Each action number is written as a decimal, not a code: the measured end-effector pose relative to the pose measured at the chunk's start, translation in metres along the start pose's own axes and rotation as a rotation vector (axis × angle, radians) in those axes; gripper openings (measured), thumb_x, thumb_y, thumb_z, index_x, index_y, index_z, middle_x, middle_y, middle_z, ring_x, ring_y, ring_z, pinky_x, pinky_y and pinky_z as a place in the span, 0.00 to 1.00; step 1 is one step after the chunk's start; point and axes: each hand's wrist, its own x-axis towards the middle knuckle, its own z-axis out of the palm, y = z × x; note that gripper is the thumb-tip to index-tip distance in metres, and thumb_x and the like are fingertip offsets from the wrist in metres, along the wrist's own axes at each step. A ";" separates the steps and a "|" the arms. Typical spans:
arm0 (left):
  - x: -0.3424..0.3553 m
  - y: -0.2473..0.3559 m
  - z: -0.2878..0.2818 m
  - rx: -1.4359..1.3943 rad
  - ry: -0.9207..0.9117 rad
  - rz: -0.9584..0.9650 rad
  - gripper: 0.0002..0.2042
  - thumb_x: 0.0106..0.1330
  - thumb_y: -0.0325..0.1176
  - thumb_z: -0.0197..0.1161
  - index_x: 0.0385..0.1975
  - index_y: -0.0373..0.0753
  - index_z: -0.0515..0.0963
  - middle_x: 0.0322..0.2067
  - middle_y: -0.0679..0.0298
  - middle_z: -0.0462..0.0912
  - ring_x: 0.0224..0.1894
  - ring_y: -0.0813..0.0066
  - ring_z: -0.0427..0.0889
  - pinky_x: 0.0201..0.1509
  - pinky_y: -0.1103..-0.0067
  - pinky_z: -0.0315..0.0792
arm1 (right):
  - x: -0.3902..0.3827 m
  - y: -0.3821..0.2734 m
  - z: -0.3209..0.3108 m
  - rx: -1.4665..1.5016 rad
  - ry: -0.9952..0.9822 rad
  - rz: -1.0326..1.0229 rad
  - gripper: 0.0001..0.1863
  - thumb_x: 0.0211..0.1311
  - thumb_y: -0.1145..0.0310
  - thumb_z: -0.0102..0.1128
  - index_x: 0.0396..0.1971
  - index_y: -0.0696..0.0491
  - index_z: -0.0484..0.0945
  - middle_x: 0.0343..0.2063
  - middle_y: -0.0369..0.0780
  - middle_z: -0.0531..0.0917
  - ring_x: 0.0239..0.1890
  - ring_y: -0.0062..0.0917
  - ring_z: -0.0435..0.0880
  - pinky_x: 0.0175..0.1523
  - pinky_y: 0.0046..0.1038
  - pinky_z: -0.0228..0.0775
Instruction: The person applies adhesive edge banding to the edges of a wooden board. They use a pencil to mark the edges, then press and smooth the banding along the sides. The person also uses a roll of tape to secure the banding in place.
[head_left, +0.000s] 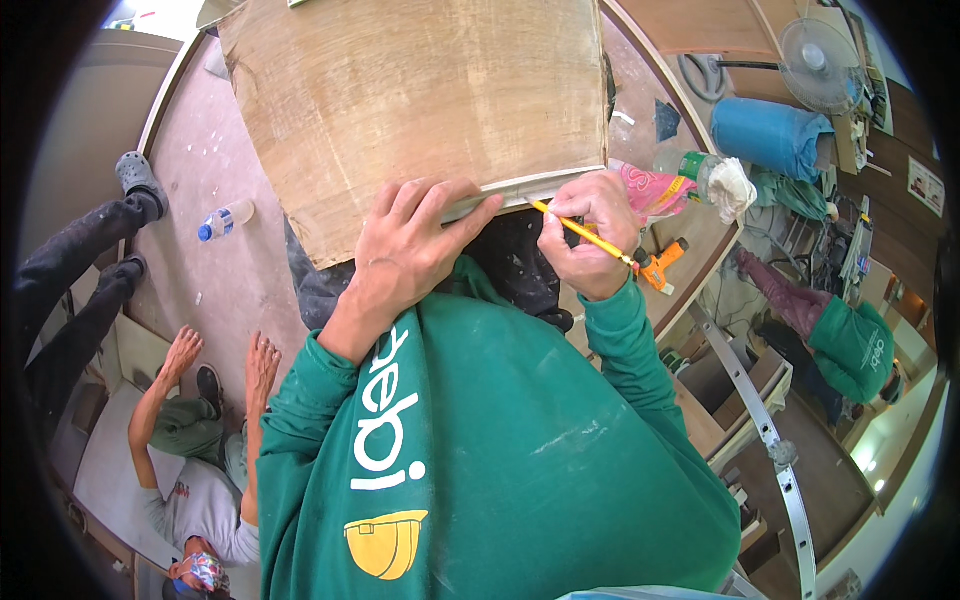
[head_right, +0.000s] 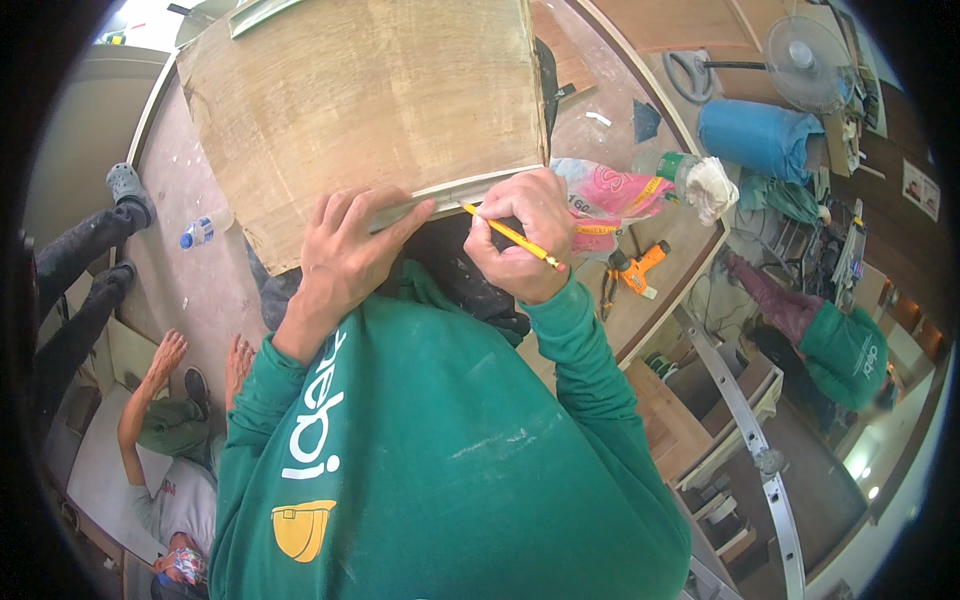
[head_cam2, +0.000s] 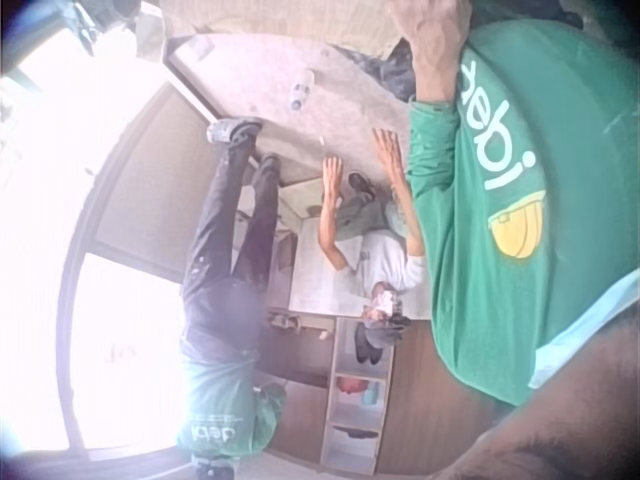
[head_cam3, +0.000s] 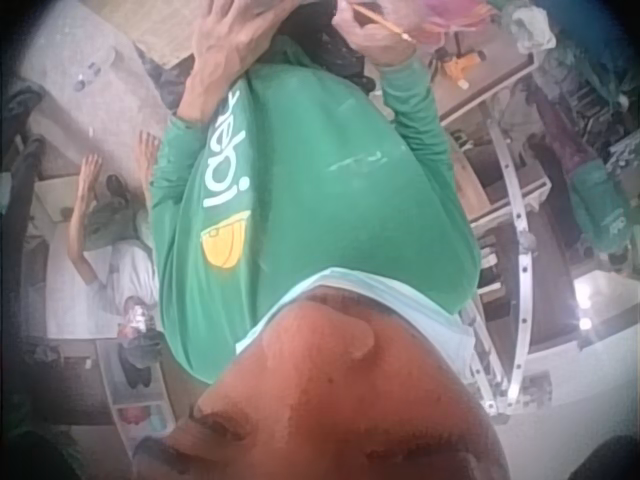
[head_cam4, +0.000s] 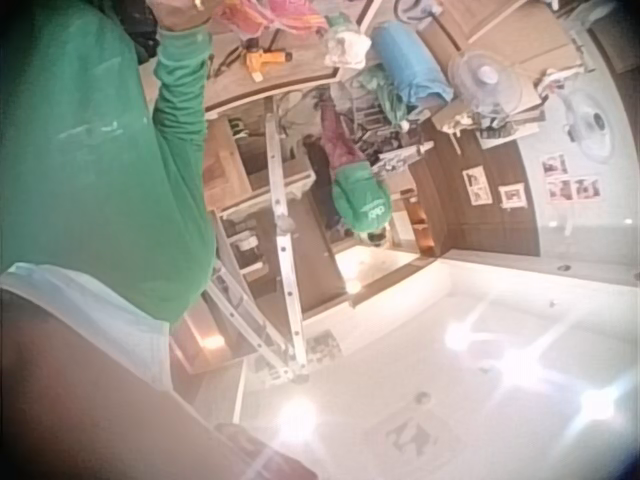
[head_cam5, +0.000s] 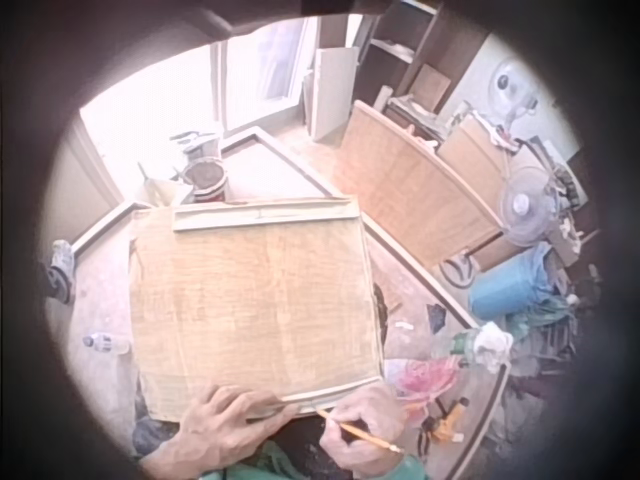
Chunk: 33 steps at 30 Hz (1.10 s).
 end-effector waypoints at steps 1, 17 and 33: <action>0.001 0.000 0.000 -0.002 0.002 -0.001 0.28 0.55 0.28 0.69 0.59 0.55 0.87 0.54 0.73 0.82 0.52 0.68 0.80 0.55 0.69 0.75 | 0.001 -0.003 0.002 0.010 -0.006 0.005 0.14 0.43 0.81 0.72 0.29 0.50 0.78 0.30 0.38 0.85 0.36 0.37 0.83 0.46 0.37 0.72; 0.002 -0.001 -0.002 -0.012 0.008 -0.001 0.25 0.55 0.29 0.70 0.57 0.54 0.88 0.53 0.72 0.82 0.50 0.67 0.80 0.54 0.69 0.75 | 0.006 -0.007 0.002 0.006 -0.016 0.000 0.13 0.46 0.81 0.71 0.30 0.52 0.78 0.30 0.39 0.84 0.34 0.37 0.83 0.44 0.37 0.74; 0.005 -0.045 -0.081 -0.266 0.147 -0.451 0.20 0.66 0.29 0.74 0.58 0.37 0.86 0.48 0.57 0.88 0.49 0.65 0.84 0.54 0.70 0.76 | 0.018 0.005 -0.031 0.221 0.404 0.345 0.22 0.79 0.66 0.58 0.66 0.62 0.76 0.59 0.47 0.85 0.62 0.34 0.82 0.68 0.35 0.73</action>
